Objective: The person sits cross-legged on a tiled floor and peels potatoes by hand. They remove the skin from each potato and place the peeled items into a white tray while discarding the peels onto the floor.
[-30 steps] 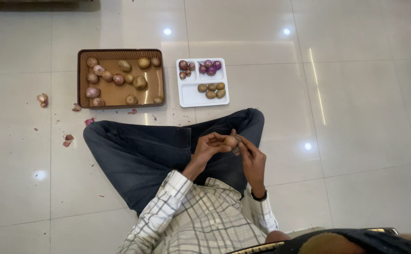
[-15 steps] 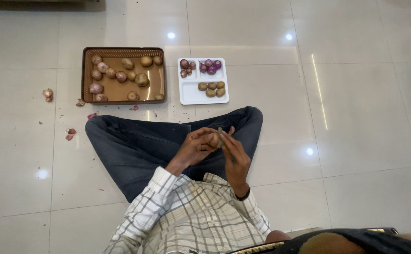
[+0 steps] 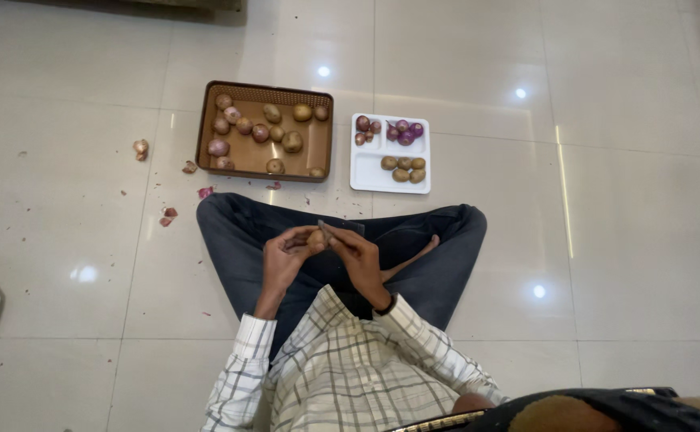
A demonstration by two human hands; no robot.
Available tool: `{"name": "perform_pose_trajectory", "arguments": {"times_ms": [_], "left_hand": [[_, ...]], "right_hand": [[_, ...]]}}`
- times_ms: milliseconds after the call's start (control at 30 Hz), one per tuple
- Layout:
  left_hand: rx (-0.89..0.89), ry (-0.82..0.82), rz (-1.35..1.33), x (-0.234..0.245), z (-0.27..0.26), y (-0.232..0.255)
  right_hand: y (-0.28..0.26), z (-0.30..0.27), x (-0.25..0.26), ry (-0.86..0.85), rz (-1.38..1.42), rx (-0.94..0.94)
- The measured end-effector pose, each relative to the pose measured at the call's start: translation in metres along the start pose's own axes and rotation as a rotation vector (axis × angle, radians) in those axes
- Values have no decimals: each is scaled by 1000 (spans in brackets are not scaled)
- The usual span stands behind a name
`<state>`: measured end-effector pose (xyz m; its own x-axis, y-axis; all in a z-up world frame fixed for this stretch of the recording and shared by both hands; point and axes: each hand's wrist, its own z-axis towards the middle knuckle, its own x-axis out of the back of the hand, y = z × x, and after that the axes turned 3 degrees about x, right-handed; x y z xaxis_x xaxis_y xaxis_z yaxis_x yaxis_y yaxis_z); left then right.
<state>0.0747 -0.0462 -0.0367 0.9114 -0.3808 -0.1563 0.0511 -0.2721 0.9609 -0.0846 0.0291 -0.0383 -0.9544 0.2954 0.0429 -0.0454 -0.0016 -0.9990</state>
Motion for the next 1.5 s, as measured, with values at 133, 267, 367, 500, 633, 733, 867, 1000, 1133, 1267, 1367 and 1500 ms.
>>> {"name": "perform_pose_trajectory", "arguments": {"times_ms": [133,267,367,500,633,733,867,1000,1133,1267,1367,1500], "left_hand": [[-171,59,285,16,-11,30],[-238,88,320,21,-14,39],[-178,113,253,24,-9,33],[42,131,-19,23,7,0],[233,-16,-295,12,29,-37],[295,-120,-318,-14,40,-57],[332,-224,-315,-47,50,-62],[313,-238,-258,-78,58,-51],[-189,-232,90,-98,50,-35],[-297,-204,292,-110,51,-28],[-15,-209,183,-112,59,-31],[-149,-286,97,-112,58,-27]], "right_hand": [[15,17,-4,-191,386,-324],[15,19,-12,-194,404,-380],[10,20,-17,-159,388,-340],[-1,16,-21,-54,78,86],[-13,4,-12,56,-487,517],[-12,3,10,138,-607,589],[-5,2,42,235,-637,574],[11,-3,67,366,-762,415],[42,-2,90,396,-375,-49],[50,-4,100,399,-261,43],[38,-11,96,419,-453,231],[35,-8,100,427,-369,183]]}}
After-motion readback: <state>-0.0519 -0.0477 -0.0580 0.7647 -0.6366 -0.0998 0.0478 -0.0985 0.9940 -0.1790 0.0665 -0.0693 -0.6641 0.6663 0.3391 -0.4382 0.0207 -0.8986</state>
